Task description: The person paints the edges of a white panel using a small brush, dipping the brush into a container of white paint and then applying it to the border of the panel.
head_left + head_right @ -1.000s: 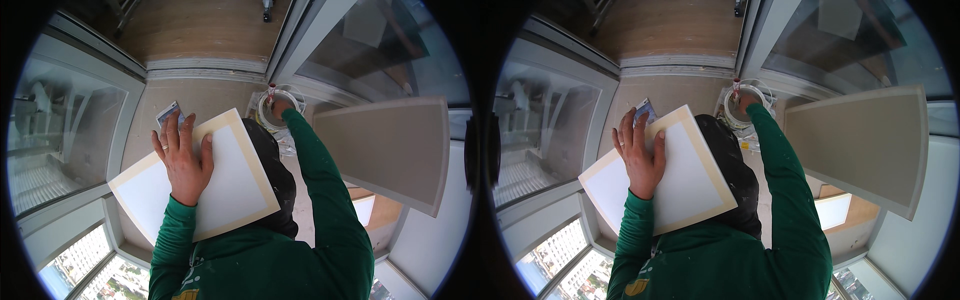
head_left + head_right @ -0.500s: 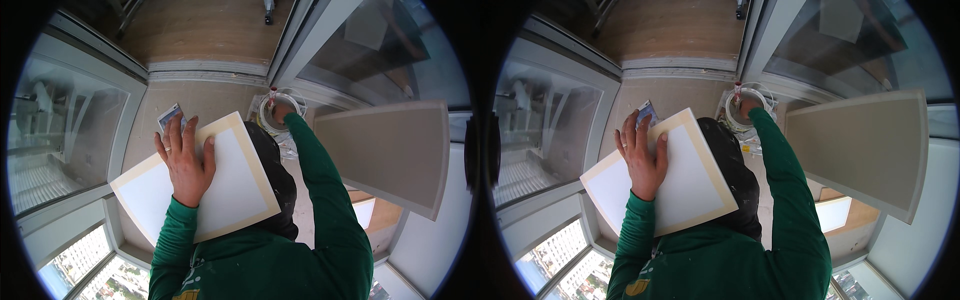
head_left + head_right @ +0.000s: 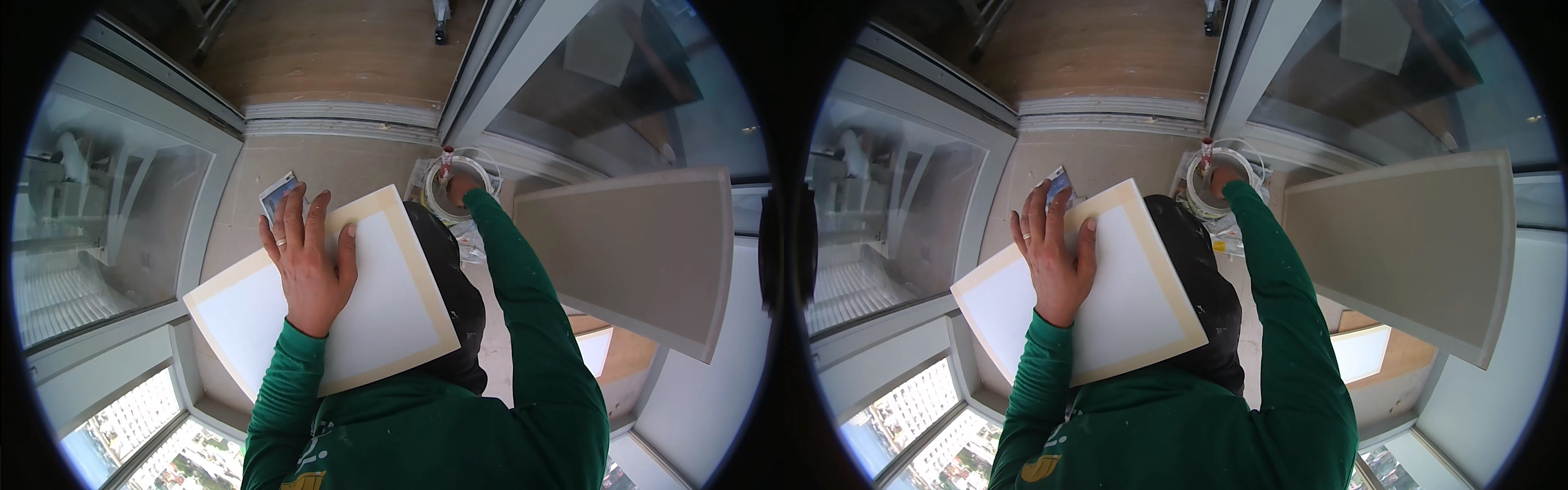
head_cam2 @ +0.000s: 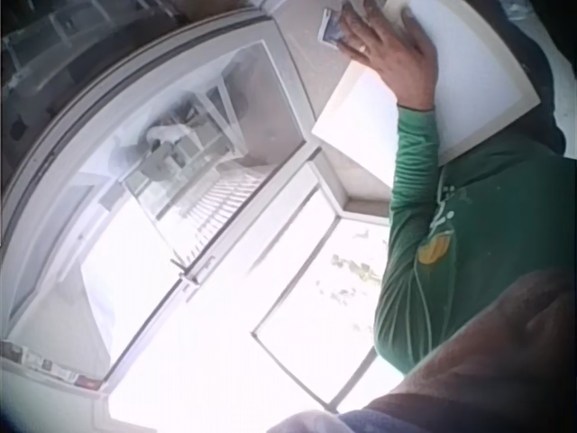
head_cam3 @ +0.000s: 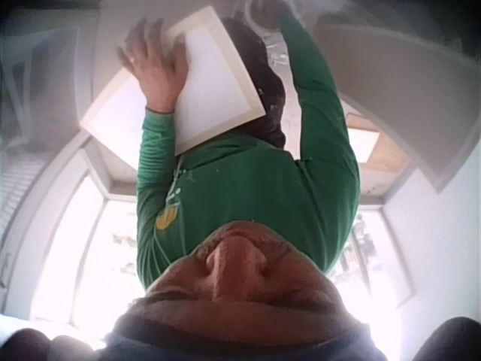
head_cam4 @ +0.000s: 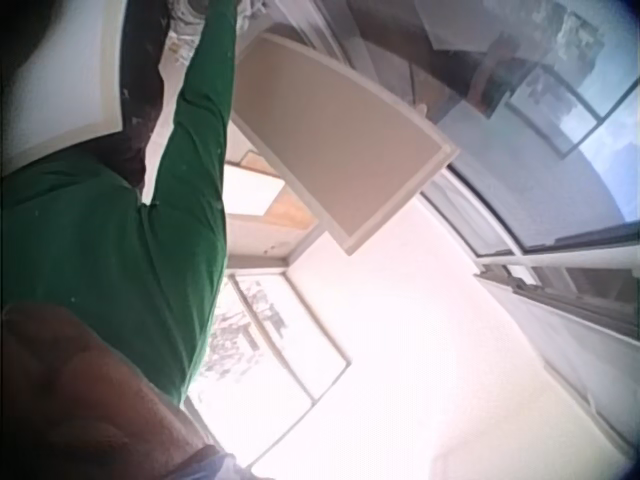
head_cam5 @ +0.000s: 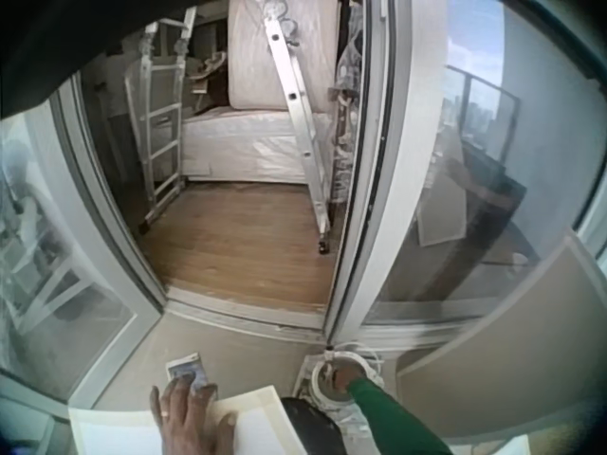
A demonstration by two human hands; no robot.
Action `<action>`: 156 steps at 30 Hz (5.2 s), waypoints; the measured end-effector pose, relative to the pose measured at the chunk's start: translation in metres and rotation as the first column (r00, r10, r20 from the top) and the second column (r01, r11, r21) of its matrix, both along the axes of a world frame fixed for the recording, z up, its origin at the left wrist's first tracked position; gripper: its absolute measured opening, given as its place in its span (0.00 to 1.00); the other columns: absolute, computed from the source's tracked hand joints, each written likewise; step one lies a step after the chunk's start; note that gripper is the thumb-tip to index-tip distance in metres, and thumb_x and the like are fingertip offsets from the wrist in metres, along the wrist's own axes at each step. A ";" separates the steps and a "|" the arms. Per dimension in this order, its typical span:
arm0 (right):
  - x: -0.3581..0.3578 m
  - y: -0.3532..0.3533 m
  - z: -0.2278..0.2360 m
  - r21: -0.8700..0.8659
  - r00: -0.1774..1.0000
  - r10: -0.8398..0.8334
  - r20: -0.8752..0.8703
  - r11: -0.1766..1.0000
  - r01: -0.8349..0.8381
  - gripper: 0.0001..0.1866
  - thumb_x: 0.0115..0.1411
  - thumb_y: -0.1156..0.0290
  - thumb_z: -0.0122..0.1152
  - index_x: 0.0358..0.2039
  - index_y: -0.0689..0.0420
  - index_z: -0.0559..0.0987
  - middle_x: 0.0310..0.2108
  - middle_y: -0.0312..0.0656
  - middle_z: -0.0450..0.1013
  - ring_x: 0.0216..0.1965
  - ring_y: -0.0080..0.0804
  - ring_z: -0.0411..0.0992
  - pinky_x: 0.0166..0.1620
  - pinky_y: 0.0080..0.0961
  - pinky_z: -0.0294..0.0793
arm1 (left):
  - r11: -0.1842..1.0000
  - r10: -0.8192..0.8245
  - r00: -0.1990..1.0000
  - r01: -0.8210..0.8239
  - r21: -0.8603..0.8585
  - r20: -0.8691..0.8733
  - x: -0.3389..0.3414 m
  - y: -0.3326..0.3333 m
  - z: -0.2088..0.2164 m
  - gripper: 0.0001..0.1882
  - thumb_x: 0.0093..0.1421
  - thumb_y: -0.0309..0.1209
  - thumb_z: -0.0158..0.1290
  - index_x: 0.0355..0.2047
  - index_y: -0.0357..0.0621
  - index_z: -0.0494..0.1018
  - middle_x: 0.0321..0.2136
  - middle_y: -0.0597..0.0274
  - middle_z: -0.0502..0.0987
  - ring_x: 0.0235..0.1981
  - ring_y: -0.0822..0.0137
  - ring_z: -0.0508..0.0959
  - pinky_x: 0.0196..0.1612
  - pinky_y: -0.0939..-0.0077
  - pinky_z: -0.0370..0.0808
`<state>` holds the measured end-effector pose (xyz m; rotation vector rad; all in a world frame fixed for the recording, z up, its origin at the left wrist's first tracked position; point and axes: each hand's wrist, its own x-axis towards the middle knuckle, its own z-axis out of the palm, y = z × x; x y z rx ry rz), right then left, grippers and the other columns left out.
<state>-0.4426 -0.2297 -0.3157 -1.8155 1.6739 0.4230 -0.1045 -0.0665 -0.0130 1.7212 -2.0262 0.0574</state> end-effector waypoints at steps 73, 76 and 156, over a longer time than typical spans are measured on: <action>-0.019 0.179 0.116 0.311 -0.089 -0.462 0.883 0.431 0.847 0.07 0.69 0.73 0.67 0.44 0.61 0.83 0.36 0.39 0.85 0.31 0.22 0.79 0.31 0.20 0.74 | 0.975 -0.205 0.974 0.195 -0.107 -0.096 0.004 0.005 -0.004 0.18 0.68 0.35 0.62 0.56 0.46 0.80 0.64 0.47 0.76 0.67 0.43 0.73 0.77 0.32 0.54; -0.018 0.177 0.117 0.312 -0.096 -0.456 0.885 0.428 0.848 0.07 0.69 0.73 0.67 0.44 0.61 0.83 0.36 0.39 0.85 0.31 0.22 0.79 0.31 0.20 0.74 | 0.970 -0.233 0.966 0.224 -0.089 -0.108 0.003 0.008 0.002 0.17 0.67 0.33 0.62 0.55 0.46 0.80 0.63 0.48 0.76 0.67 0.43 0.74 0.77 0.33 0.54; 0.007 0.298 0.302 -0.237 0.354 0.073 0.933 0.863 0.447 0.09 0.53 0.83 0.64 0.35 0.61 0.80 0.29 0.41 0.81 0.28 0.29 0.80 0.35 0.26 0.78 | 0.960 -0.236 0.965 0.213 0.180 0.117 0.003 0.120 -0.005 0.33 0.69 0.48 0.60 0.68 0.44 0.72 0.76 0.43 0.62 0.79 0.42 0.57 0.80 0.34 0.43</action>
